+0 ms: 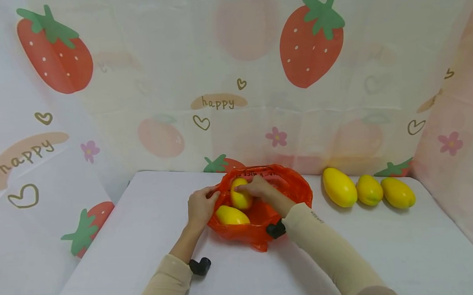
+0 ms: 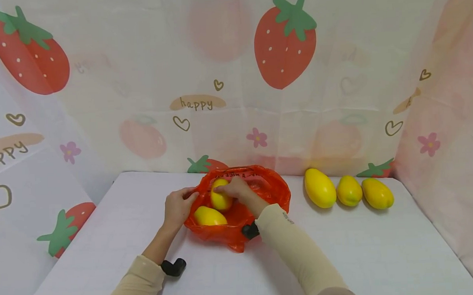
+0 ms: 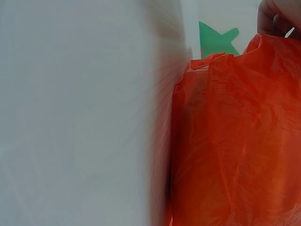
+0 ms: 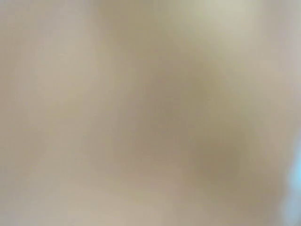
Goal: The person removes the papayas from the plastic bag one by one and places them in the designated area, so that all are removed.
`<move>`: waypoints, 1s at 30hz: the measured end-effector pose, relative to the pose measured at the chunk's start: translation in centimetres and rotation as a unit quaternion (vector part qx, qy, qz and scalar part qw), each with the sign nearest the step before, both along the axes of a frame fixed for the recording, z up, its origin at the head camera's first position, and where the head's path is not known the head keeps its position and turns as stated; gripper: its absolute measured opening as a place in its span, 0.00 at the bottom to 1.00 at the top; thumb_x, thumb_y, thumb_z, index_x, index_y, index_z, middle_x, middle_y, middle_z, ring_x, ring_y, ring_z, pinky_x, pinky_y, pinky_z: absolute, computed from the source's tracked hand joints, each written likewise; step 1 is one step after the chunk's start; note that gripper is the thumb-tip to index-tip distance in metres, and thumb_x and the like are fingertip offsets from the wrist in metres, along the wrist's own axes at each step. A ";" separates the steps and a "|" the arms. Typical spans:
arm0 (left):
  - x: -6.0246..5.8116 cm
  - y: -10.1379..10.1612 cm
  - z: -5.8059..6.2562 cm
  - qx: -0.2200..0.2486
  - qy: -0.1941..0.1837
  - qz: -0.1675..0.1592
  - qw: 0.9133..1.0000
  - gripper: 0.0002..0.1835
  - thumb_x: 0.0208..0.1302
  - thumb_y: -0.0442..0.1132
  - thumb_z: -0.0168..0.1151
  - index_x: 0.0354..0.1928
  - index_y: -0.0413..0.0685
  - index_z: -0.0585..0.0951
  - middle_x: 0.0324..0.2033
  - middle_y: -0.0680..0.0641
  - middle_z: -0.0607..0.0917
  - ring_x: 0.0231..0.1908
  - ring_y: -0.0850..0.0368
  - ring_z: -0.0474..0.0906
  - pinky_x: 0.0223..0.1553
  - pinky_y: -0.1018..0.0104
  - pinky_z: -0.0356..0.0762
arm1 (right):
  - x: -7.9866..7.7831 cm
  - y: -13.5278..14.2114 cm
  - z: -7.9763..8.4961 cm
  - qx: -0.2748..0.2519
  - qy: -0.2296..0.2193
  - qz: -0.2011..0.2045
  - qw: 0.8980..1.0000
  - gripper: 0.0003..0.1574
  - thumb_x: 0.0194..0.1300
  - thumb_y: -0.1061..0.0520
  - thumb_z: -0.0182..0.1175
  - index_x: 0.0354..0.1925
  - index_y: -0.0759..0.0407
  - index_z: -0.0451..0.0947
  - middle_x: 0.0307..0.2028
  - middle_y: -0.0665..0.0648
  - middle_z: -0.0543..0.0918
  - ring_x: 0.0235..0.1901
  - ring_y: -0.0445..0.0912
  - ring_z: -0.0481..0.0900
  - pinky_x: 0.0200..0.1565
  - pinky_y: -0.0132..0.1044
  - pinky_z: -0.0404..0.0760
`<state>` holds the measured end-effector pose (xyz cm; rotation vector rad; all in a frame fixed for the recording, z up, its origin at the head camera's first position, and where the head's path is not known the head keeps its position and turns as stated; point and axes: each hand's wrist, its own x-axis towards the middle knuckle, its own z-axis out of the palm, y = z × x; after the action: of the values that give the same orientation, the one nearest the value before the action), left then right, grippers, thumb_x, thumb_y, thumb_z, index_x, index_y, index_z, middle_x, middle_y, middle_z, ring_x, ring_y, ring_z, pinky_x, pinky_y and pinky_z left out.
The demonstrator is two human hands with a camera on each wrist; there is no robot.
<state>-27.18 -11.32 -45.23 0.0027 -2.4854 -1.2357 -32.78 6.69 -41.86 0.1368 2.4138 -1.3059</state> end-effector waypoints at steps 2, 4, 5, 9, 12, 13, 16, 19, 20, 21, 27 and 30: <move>0.0 0.0 0.0 -0.002 0.000 0.000 1.000 0.13 0.64 0.39 0.64 0.47 0.41 0.86 0.40 0.41 0.89 0.41 0.46 0.85 0.48 0.55 0.85 | 0.2 0.2 0.4 -0.006 0.001 0.008 1.000 0.35 0.62 0.46 0.67 0.57 0.67 0.69 0.49 0.62 0.77 0.47 0.54 0.77 0.57 0.45 0.81; 0.0 0.0 0.0 -0.003 0.000 0.000 1.000 0.13 0.64 0.39 0.64 0.47 0.41 0.86 0.40 0.41 0.89 0.41 0.46 0.85 0.48 0.55 0.84 | 0.3 0.4 0.7 -0.013 0.002 0.017 1.000 0.34 0.62 0.46 0.66 0.57 0.67 0.70 0.49 0.62 0.78 0.47 0.53 0.77 0.56 0.45 0.82; 0.0 0.0 0.0 -0.004 0.000 0.000 1.000 0.13 0.64 0.39 0.64 0.47 0.41 0.86 0.40 0.41 0.89 0.41 0.46 0.85 0.48 0.55 0.84 | 0.4 0.5 0.9 -0.019 0.002 0.020 1.000 0.33 0.63 0.47 0.66 0.56 0.67 0.71 0.49 0.61 0.78 0.47 0.53 0.77 0.56 0.45 0.82; -0.1 0.0 0.1 -0.004 -0.003 0.000 1.000 0.13 0.65 0.39 0.64 0.48 0.40 0.86 0.40 0.41 0.89 0.41 0.47 0.85 0.48 0.56 0.85 | 0.5 0.9 1.2 -0.034 -0.003 0.035 0.999 0.29 0.63 0.46 0.66 0.54 0.64 0.75 0.48 0.60 0.79 0.46 0.52 0.79 0.53 0.43 0.84; 0.0 -0.1 0.1 -0.004 -0.004 0.000 1.000 0.13 0.65 0.39 0.64 0.48 0.40 0.86 0.41 0.41 0.89 0.41 0.47 0.85 0.48 0.56 0.85 | 0.5 1.1 1.3 -0.034 -0.004 0.042 0.999 0.30 0.62 0.46 0.66 0.55 0.63 0.75 0.49 0.60 0.79 0.46 0.52 0.79 0.53 0.43 0.84; 0.0 -0.1 0.1 -0.004 -0.005 0.000 1.000 0.13 0.65 0.39 0.64 0.48 0.40 0.86 0.41 0.41 0.89 0.41 0.47 0.85 0.48 0.56 0.85 | 0.5 1.1 1.3 -0.033 -0.005 0.043 0.998 0.31 0.62 0.46 0.66 0.56 0.63 0.75 0.49 0.60 0.79 0.47 0.52 0.79 0.53 0.43 0.84; 0.0 -0.1 0.0 -0.003 -0.008 0.000 1.000 0.13 0.65 0.39 0.64 0.48 0.40 0.86 0.41 0.41 0.89 0.41 0.47 0.85 0.48 0.56 0.85 | 0.5 1.4 1.3 -0.033 -0.008 0.047 0.998 0.34 0.62 0.46 0.66 0.59 0.64 0.72 0.51 0.61 0.79 0.48 0.52 0.79 0.53 0.44 0.84; 0.0 0.0 -0.1 -0.002 -0.008 0.000 1.000 0.13 0.65 0.39 0.64 0.48 0.40 0.86 0.41 0.41 0.89 0.42 0.47 0.85 0.48 0.56 0.85 | 0.6 1.8 1.5 -0.023 -0.006 0.051 0.998 0.36 0.62 0.46 0.66 0.61 0.64 0.71 0.52 0.61 0.79 0.48 0.52 0.79 0.52 0.44 0.84; 0.0 0.0 -0.1 -0.003 -0.007 0.000 1.000 0.13 0.65 0.39 0.64 0.48 0.41 0.86 0.41 0.41 0.89 0.41 0.47 0.85 0.47 0.56 0.85 | 0.6 2.0 1.6 -0.016 -0.004 0.052 0.998 0.36 0.62 0.45 0.66 0.61 0.64 0.71 0.52 0.61 0.79 0.48 0.52 0.79 0.52 0.43 0.84; 0.0 0.0 -0.1 -0.003 -0.006 0.001 1.000 0.13 0.65 0.39 0.64 0.48 0.41 0.86 0.41 0.42 0.89 0.41 0.47 0.85 0.47 0.56 0.85 | 0.7 2.1 1.7 -0.010 -0.001 0.055 0.998 0.37 0.62 0.45 0.66 0.61 0.64 0.71 0.52 0.61 0.79 0.48 0.52 0.79 0.52 0.43 0.85; -0.2 -0.1 -0.1 -0.006 -0.004 0.005 1.000 0.13 0.64 0.39 0.65 0.47 0.41 0.86 0.40 0.42 0.89 0.42 0.47 0.85 0.48 0.56 0.85 | 1.0 2.7 2.6 0.008 0.017 0.066 0.998 0.41 0.60 0.43 0.67 0.63 0.64 0.68 0.53 0.61 0.78 0.48 0.52 0.78 0.50 0.42 0.85; -0.1 -0.1 -0.1 -0.003 -0.011 0.004 1.000 0.13 0.65 0.40 0.64 0.48 0.41 0.86 0.41 0.42 0.89 0.42 0.47 0.85 0.48 0.56 0.85 | 1.0 3.0 2.7 0.007 0.025 0.067 0.997 0.42 0.59 0.44 0.68 0.64 0.64 0.67 0.55 0.62 0.77 0.47 0.53 0.79 0.50 0.43 0.85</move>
<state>-27.28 -11.44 -45.34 0.0248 -2.5052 -1.2302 -31.76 9.72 -39.11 -0.0529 2.4287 -1.2457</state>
